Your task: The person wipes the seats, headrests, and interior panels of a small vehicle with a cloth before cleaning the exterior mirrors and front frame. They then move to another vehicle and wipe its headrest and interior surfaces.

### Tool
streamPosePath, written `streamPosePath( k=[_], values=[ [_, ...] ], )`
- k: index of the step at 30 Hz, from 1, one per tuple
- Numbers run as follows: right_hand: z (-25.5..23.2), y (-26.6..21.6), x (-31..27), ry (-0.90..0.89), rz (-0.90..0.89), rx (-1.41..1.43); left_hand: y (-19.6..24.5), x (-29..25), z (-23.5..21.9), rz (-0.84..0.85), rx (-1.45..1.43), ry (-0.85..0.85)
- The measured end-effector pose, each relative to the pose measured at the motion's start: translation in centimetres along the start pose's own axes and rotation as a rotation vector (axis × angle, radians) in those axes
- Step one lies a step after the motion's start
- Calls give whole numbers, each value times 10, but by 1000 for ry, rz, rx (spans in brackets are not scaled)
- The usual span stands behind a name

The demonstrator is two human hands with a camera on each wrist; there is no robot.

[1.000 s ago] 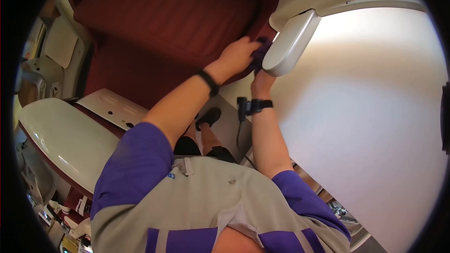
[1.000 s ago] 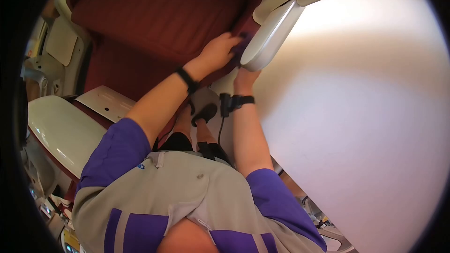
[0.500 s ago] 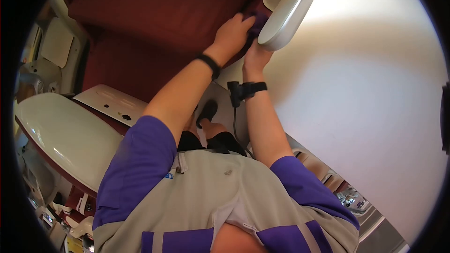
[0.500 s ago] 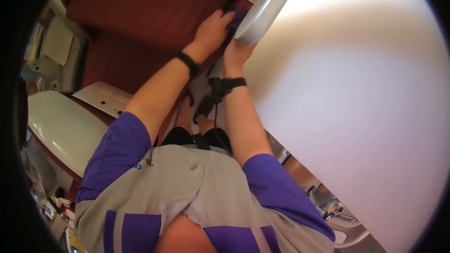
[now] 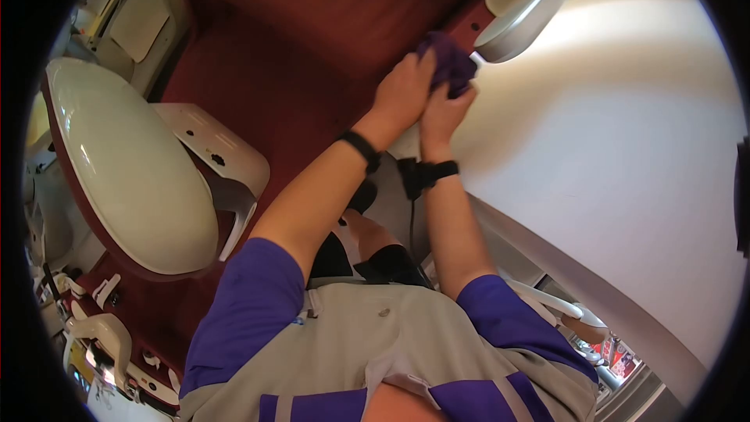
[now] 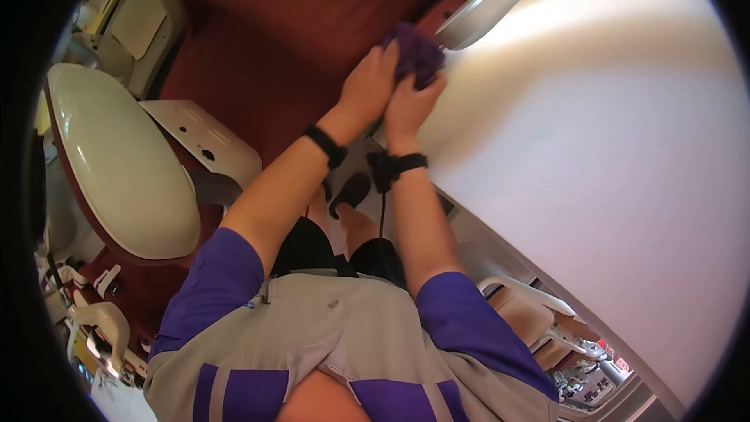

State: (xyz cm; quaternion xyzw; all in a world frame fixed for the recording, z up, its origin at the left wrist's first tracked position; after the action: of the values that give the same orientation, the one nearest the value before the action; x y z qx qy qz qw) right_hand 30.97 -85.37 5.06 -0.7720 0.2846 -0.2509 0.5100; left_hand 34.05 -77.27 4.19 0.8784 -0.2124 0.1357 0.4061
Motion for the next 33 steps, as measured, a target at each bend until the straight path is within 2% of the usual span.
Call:
streamPosePath(
  k=[1,3,6,9,11,14,17,20,23,24,26,28,29,31,33],
  values=[
    [0,-3,8,1,47,45,4,3,3,-12,25,3],
    [6,13,12,19,16,156,1,6,14,-31,65,17],
    [6,28,-10,-10,-127,147,-13,-32,30,-134,-10,17],
    [22,93,-46,-63,-32,16,-57,-87,51,-175,-10,-27],
    [38,132,-76,-130,37,-149,-92,-127,58,-207,45,-159],
    [48,165,-95,-186,222,-2,-110,-152,57,-271,47,-328],
    [31,114,-72,19,29,27,-61,-112,37,-217,-42,-231],
    [8,56,-26,156,6,429,-6,-44,13,133,-124,58],
    [13,54,0,162,53,505,4,-8,11,274,-22,-23],
    [20,73,0,139,105,388,5,-8,13,254,-17,-43],
    [39,118,-21,134,82,336,-22,-34,24,295,112,-247],
    [40,160,-52,-66,364,186,-40,-76,30,197,146,-365],
    [33,156,-62,-31,399,152,-49,-95,31,161,120,-385],
    [18,136,-70,27,462,86,-34,-98,13,83,36,-320],
    [18,104,-43,179,126,235,-6,-69,-6,131,-82,-139]
  ],
)
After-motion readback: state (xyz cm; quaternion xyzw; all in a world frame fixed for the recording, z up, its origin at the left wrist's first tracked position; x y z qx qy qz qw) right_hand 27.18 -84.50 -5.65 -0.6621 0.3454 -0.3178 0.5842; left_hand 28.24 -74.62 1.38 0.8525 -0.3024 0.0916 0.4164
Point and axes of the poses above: each hand's wrist, its own x-axis towards the middle knuckle, its own z-axis out of the palm, y = z × x, the point moved 1 cm from there along x, towards the middle knuckle, and after that the axes turned 2 degrees about -x, right-handed, at the moved point
